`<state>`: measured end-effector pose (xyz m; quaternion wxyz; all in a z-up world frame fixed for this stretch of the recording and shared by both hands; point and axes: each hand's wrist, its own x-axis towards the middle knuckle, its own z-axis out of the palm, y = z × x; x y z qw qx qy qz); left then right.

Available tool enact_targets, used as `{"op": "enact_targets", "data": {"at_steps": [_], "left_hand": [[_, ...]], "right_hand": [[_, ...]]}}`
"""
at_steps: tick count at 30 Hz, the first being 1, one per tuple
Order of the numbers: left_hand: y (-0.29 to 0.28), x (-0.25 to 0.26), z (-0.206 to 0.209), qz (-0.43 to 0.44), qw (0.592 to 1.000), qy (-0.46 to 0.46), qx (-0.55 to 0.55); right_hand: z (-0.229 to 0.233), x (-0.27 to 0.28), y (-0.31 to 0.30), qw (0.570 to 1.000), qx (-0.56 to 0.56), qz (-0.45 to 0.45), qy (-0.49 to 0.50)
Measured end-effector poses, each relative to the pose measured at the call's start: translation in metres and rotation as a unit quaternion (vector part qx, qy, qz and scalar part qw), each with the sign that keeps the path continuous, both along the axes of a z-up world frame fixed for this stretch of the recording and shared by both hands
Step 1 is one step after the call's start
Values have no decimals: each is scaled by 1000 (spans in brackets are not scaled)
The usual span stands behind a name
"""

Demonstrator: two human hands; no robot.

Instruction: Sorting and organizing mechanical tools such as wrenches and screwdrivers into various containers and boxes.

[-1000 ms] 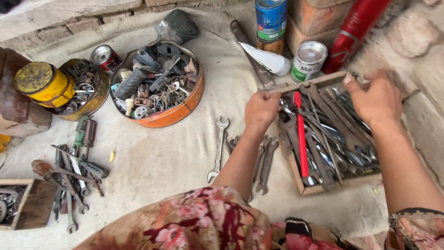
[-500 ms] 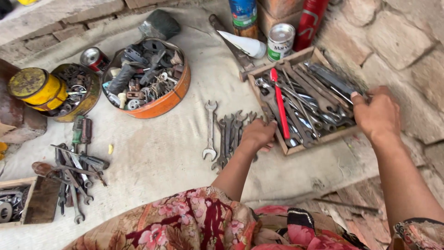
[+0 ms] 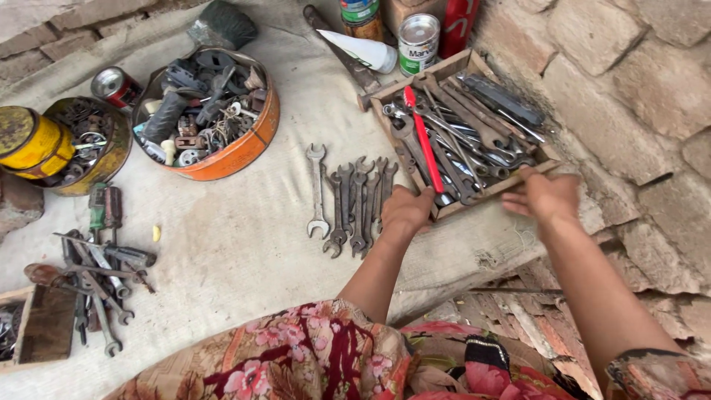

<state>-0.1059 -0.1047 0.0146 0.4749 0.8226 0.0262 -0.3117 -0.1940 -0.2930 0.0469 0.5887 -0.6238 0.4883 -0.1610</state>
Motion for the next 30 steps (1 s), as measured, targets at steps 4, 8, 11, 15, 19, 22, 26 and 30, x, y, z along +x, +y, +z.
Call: {"op": "enact_targets", "data": {"at_steps": [4, 8, 11, 15, 19, 22, 26, 30], "left_hand": [[-14, -3, -22, 10, 995, -77, 60], [-25, -8, -44, 14, 995, -75, 62], [-30, -7, -66, 4, 993, -111, 48], [-26, -11, -56, -30, 991, -123, 35], [-17, -14, -27, -44, 995, -86, 32], [-11, -18, -6, -71, 995, -51, 38], [-14, -17, -2, 19, 996, 35, -84], [-18, -5, -22, 143, 926, 229, -264]], "right_hand": [[13, 5, 26, 997, 61, 4, 37], [26, 11, 35, 997, 44, -1, 58], [22, 13, 31, 997, 28, 10, 75], [12, 5, 19, 992, 4, 86, 97], [32, 1, 28, 990, 30, 106, 91], [34, 2, 28, 990, 40, 105, 90], [32, 9, 21, 991, 32, 110, 70], [37, 13, 19, 993, 2, 66, 103]]}}
